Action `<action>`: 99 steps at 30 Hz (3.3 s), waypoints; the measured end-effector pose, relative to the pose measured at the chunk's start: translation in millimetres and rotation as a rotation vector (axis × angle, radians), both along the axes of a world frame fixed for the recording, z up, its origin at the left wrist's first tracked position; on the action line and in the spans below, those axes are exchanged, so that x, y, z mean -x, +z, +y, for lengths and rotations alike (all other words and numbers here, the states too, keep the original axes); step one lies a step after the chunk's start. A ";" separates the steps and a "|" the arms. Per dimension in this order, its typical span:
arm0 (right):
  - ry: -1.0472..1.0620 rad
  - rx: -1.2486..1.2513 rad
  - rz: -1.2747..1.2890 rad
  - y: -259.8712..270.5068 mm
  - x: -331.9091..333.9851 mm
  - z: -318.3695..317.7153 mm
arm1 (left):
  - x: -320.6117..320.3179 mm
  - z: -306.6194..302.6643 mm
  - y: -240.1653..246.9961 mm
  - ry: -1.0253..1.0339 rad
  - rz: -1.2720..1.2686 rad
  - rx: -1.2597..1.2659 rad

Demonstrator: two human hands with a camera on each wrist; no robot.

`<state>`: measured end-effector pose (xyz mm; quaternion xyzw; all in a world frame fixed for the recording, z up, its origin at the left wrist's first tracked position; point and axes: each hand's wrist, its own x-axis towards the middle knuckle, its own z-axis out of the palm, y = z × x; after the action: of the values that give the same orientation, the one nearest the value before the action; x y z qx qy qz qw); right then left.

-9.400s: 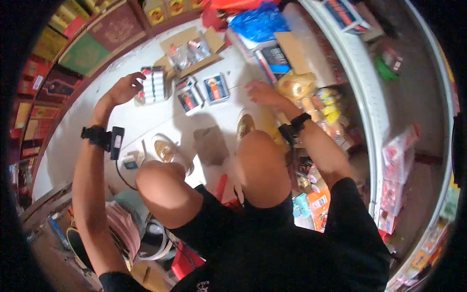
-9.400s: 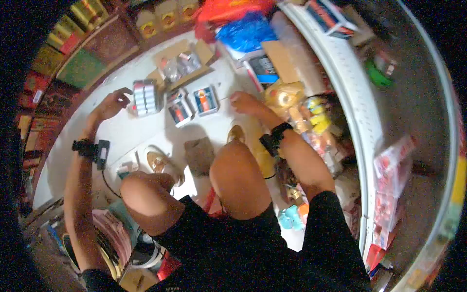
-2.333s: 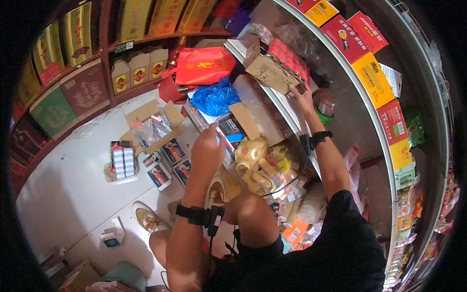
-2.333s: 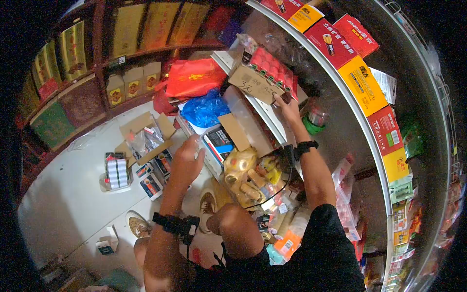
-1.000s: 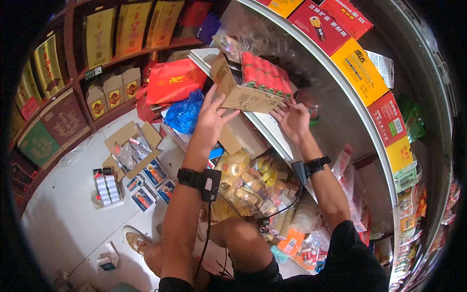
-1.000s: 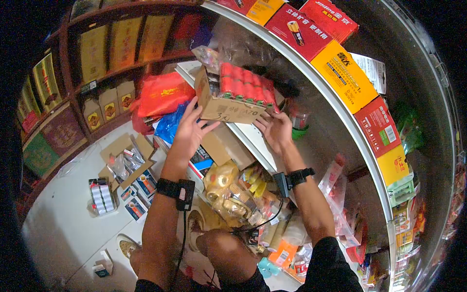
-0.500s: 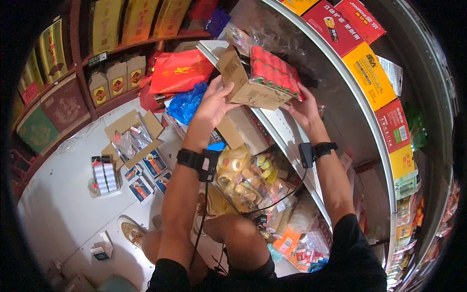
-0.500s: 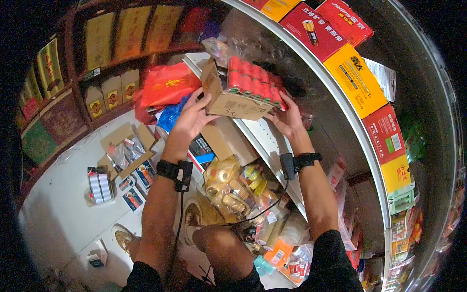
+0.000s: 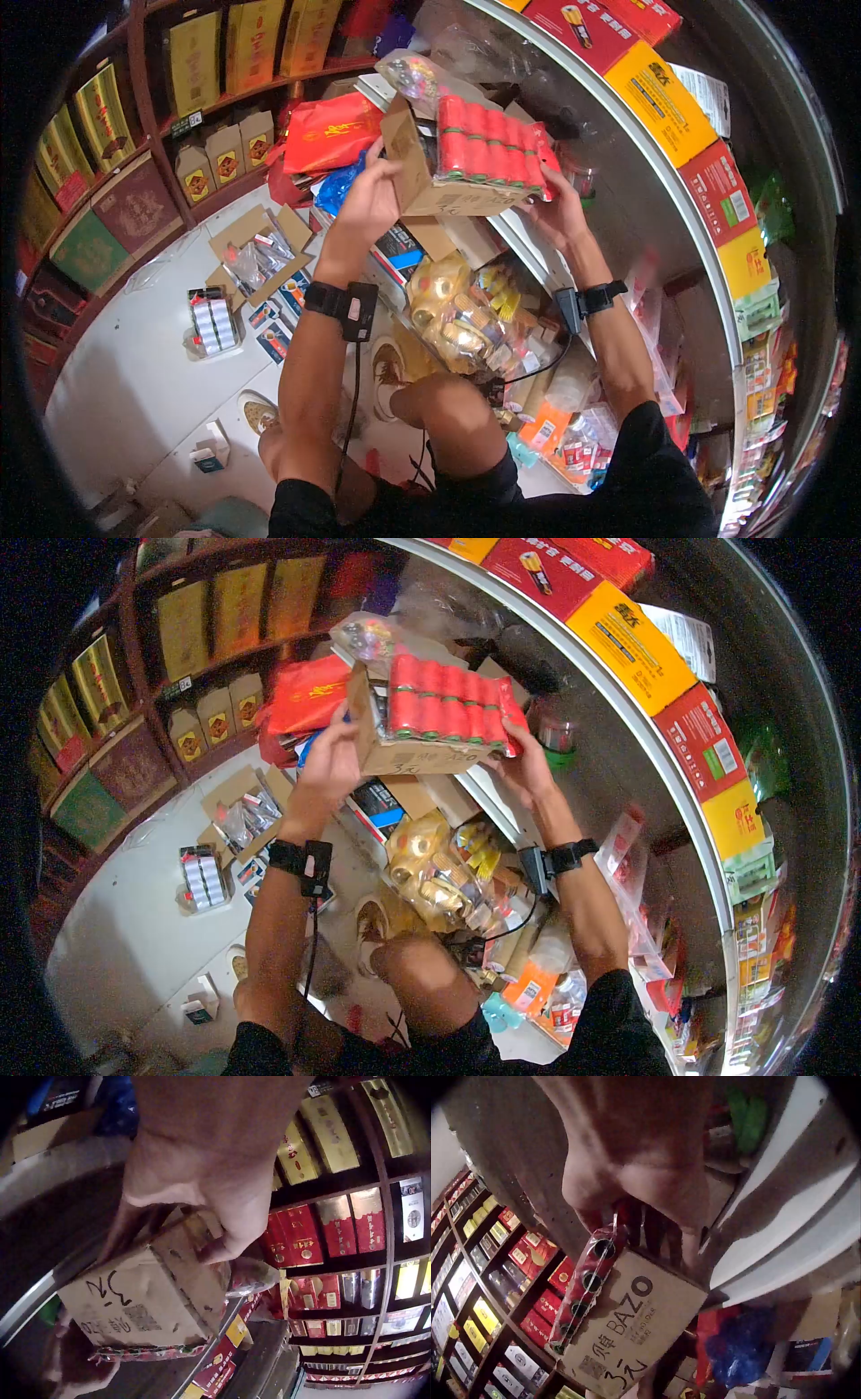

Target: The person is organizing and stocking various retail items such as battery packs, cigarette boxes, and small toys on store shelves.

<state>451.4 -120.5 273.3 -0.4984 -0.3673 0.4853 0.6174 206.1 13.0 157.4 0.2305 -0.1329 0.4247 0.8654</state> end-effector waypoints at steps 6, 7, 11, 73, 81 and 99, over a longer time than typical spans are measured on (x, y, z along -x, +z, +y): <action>-0.016 -0.011 -0.134 -12.9 41.3 -20.0 | 27.7 -11.6 1.4 0.152 0.244 0.085; -0.013 -0.014 -0.125 -15.7 49.3 -20.6 | 36.3 -14.2 0.9 0.189 0.283 0.123; 0.045 -0.055 -0.112 -28.6 80.4 -19.2 | 76.4 -4.8 -14.2 0.136 0.275 0.011; 0.971 0.165 -0.634 -544.2 451.5 155.8 | 470.7 -115.7 -402.1 1.437 1.657 0.862; 1.059 0.303 -0.484 -549.5 429.3 176.1 | 446.8 -124.5 -404.6 1.285 1.565 0.861; 0.917 0.000 -0.736 -519.0 361.3 151.8 | 447.7 -169.6 -365.1 1.541 1.800 0.806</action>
<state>90.1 31.2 -245.7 -0.4243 -0.7355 0.4979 0.1765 -241.7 -156.6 -207.6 0.1756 0.8136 0.5226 0.1846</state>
